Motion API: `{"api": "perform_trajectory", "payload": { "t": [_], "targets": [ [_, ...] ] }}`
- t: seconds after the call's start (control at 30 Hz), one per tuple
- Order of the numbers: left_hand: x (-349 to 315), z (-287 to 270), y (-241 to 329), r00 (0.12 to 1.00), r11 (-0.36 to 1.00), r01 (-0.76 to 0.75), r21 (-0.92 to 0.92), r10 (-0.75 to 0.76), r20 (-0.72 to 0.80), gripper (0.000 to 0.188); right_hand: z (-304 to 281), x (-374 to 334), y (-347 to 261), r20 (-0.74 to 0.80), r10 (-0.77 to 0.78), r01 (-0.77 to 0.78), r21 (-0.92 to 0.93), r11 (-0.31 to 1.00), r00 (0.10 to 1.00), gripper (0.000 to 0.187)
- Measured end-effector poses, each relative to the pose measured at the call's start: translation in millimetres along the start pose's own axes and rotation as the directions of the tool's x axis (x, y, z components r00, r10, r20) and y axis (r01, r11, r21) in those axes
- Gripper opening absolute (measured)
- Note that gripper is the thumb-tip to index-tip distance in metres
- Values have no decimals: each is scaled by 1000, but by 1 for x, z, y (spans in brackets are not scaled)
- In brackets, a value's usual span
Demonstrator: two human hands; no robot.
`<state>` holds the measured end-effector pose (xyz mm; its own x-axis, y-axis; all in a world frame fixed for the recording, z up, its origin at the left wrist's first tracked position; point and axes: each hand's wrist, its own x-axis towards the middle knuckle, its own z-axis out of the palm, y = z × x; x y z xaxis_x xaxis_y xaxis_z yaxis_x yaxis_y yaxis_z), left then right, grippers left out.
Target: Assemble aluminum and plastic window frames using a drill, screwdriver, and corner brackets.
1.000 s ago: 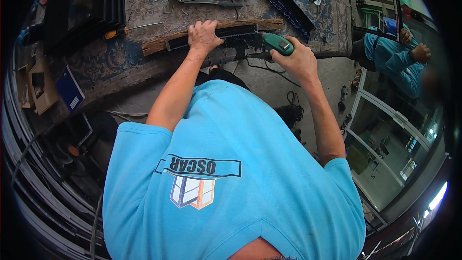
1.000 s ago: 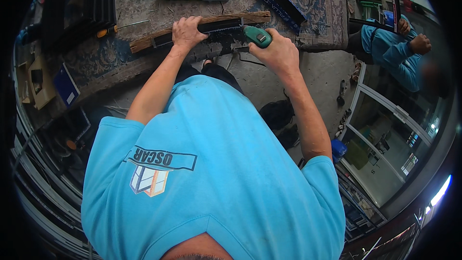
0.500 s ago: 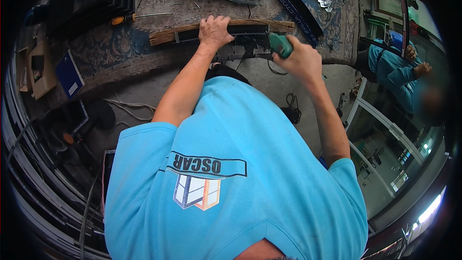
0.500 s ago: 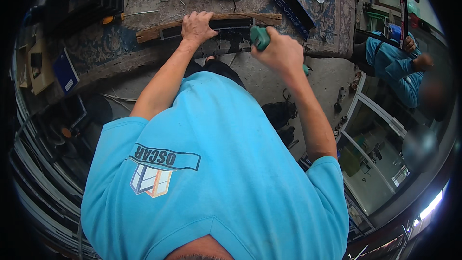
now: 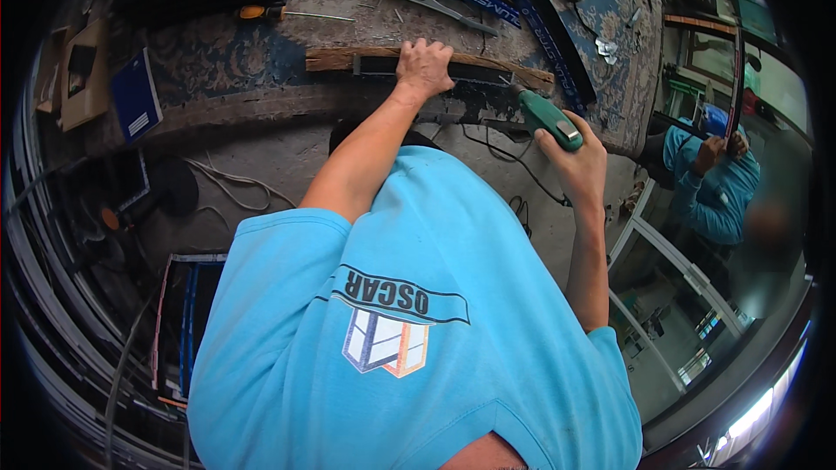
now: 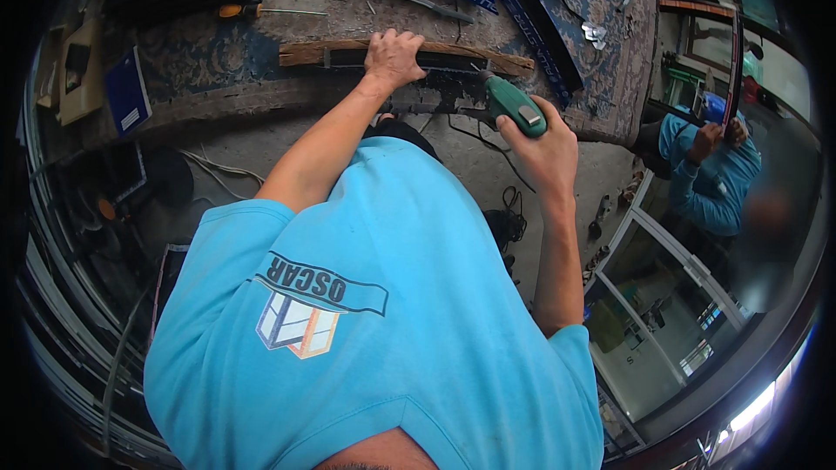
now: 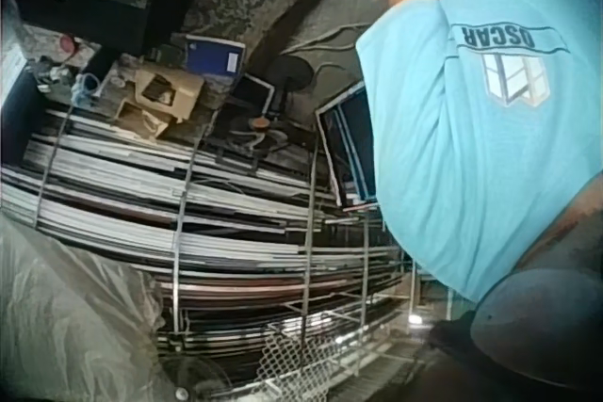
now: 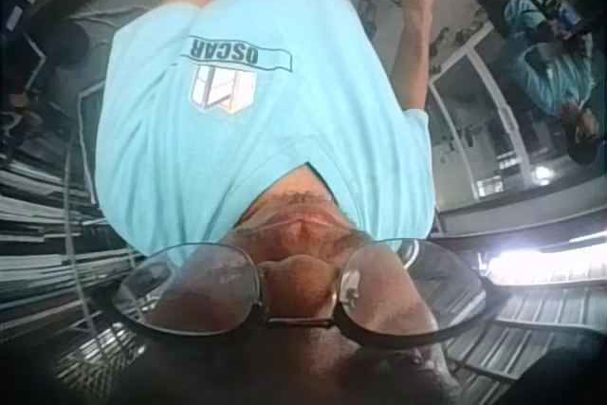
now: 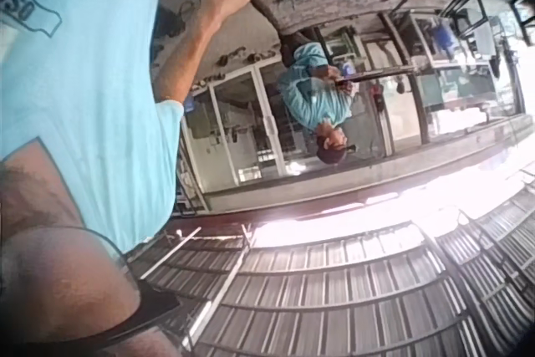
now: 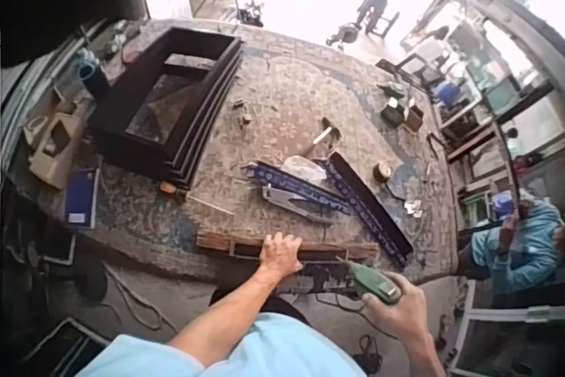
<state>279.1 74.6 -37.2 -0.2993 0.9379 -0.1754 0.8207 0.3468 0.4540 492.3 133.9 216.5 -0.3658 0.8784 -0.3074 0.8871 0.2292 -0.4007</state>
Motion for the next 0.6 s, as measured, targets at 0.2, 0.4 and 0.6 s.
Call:
{"api": "perform_trajectory", "payload": {
  "t": [0.2,0.4,0.6],
  "targets": [
    [1,11,0,997,999,-2,-35,-1,-76,32,32,-4,-88,77,-295,294,22,955,952,68],
    [0,1,2,998,995,-57,-80,55,-18,27,74,5,-163,323,-285,356,-186,916,902,67],
    [-2,-4,1,996,991,-88,-102,86,-20,28,92,6,-171,337,-347,429,-209,879,875,65]
  ]
}}
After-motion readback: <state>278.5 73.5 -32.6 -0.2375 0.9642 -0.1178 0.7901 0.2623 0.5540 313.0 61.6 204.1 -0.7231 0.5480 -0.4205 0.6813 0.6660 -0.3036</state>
